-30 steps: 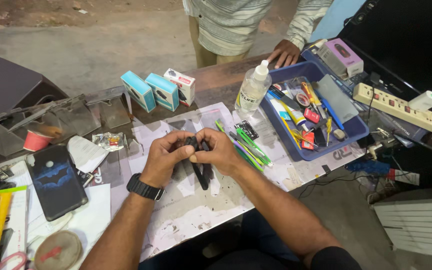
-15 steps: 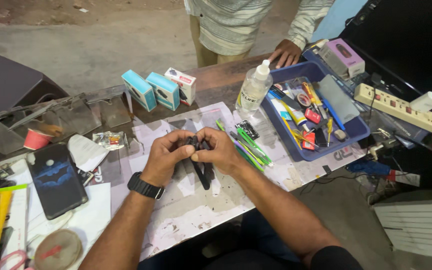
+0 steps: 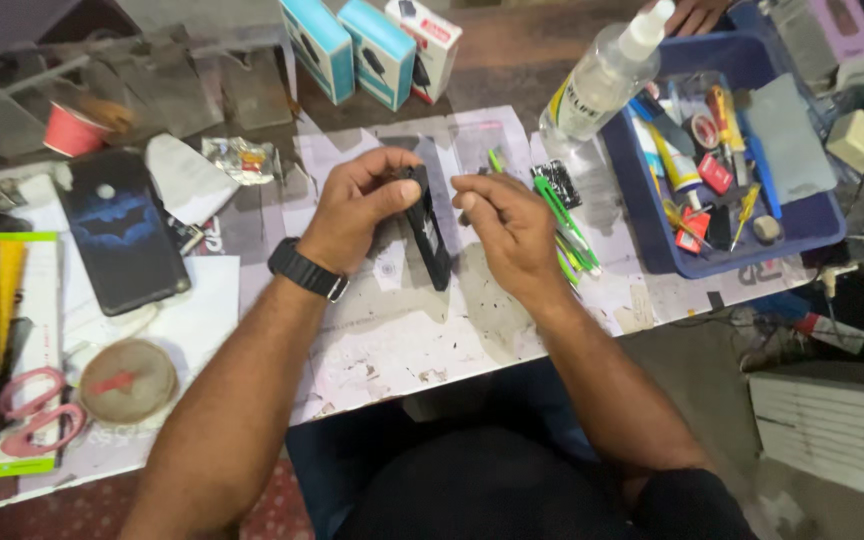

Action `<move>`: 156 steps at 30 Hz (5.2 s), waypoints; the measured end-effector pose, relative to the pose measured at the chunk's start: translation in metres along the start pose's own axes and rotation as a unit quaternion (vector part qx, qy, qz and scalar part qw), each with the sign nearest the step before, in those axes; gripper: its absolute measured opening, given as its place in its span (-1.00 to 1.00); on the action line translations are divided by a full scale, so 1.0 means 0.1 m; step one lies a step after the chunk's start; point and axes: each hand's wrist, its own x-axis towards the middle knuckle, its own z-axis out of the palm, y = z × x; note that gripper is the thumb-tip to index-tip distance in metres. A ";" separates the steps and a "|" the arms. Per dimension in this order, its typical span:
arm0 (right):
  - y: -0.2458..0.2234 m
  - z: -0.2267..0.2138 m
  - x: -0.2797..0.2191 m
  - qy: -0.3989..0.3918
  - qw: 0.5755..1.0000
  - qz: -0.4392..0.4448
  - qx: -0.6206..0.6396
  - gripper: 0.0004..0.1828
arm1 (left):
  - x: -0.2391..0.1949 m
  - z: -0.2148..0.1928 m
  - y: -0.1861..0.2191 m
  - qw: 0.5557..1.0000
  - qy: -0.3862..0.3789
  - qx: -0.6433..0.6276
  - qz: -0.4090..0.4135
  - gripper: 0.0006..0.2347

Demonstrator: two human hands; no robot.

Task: The person uses a green plastic pry tool to work on the back of a small black electronic device, likely a mobile phone. They repeatedly pry at the edges and seams, occasionally switching to a metal tool to lift components or remove parts. The device is handled and repositioned multiple times during the process.

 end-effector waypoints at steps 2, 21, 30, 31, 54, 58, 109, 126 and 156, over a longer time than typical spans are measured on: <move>-0.08 -0.01 -0.10 0.013 0.999 -0.013 0.041 -0.72 | 0.01 -0.01 -0.01 1.000 -0.005 -0.005 -0.005 -0.73; -0.14 0.25 0.01 0.075 0.974 0.056 0.208 -0.79 | 0.06 0.00 -0.01 1.000 0.005 0.002 0.007 -0.72; -0.15 0.30 0.03 0.114 0.977 0.009 0.183 -0.80 | 0.07 0.03 -0.04 0.999 0.040 0.012 0.006 -0.76; -0.16 0.30 0.02 0.115 0.978 0.004 0.175 -0.80 | 0.07 0.03 -0.05 0.999 0.046 0.016 0.011 -0.76; -0.45 0.27 0.14 0.093 0.990 0.076 0.068 -0.86 | 0.04 0.14 -0.07 0.989 0.131 0.067 0.010 -0.81; -0.51 0.20 0.24 0.072 0.995 0.060 -0.018 -0.87 | 0.06 0.13 -0.08 0.990 0.126 0.067 0.010 -0.80; -0.75 -0.07 0.32 -0.102 0.942 -0.200 -0.250 -0.78 | 0.04 0.22 0.02 0.987 0.133 0.078 -0.052 -0.84; -0.54 0.01 0.28 -0.075 0.964 -0.168 -0.193 -0.83 | -0.01 0.19 0.08 0.990 0.122 0.057 -0.039 -0.83; -0.27 -0.38 -0.35 -0.042 0.971 0.193 -0.136 -0.75 | -0.06 -0.04 0.06 0.947 -0.191 -0.257 -0.033 -0.44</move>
